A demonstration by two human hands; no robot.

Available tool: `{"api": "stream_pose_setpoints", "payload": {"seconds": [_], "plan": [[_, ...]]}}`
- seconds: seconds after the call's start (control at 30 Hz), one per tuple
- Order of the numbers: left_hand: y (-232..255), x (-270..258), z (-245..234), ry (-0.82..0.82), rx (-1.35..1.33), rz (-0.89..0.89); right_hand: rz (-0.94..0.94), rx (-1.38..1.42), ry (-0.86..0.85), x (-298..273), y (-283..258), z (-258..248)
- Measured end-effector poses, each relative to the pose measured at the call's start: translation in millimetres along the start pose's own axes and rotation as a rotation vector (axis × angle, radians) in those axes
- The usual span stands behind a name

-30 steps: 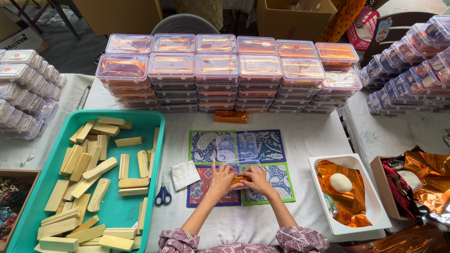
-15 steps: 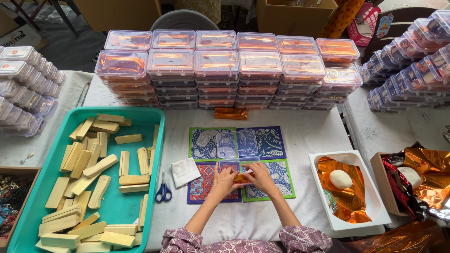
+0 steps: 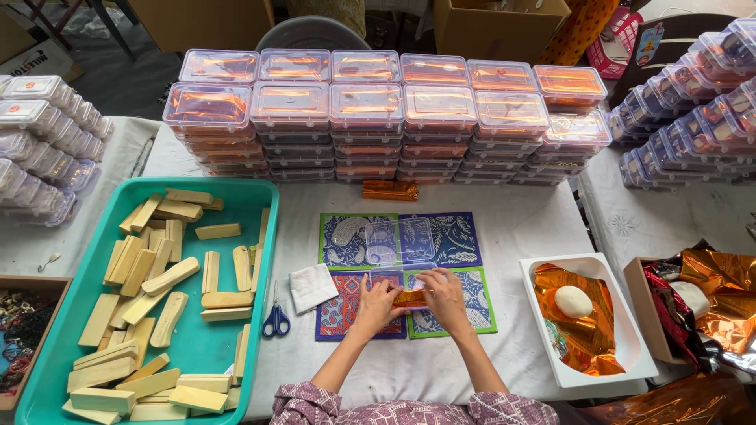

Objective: The person wraps a small item in orange foil, places it into a clear plastic container, and wipes the container with a white cloth. They then close the container and place it on a stack of similar containers.

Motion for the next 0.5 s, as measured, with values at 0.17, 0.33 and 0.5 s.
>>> {"api": "stream_pose_setpoints", "payload": {"seconds": [0.17,0.33,0.5], "plan": [[-6,0,8,0.022,0.024,0.007,-0.016,0.204,-0.192,-11,-6,25],[2,-1,-9,0.017,0.114,0.013,0.025,0.304,-0.284,-15,-8,32],[-7,-1,-38,0.283,0.076,0.066,0.047,0.181,-0.335,-20,-3,42]]}}
Point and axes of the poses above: each hand's wrist, its own x-axis towards the middle knuckle, its own z-axis out of the palm, y = z × x, the point moved 2 cm from there along x, towards the middle knuckle, and after that the axes turned 10 degrees about -z, right-handed, at the moved point
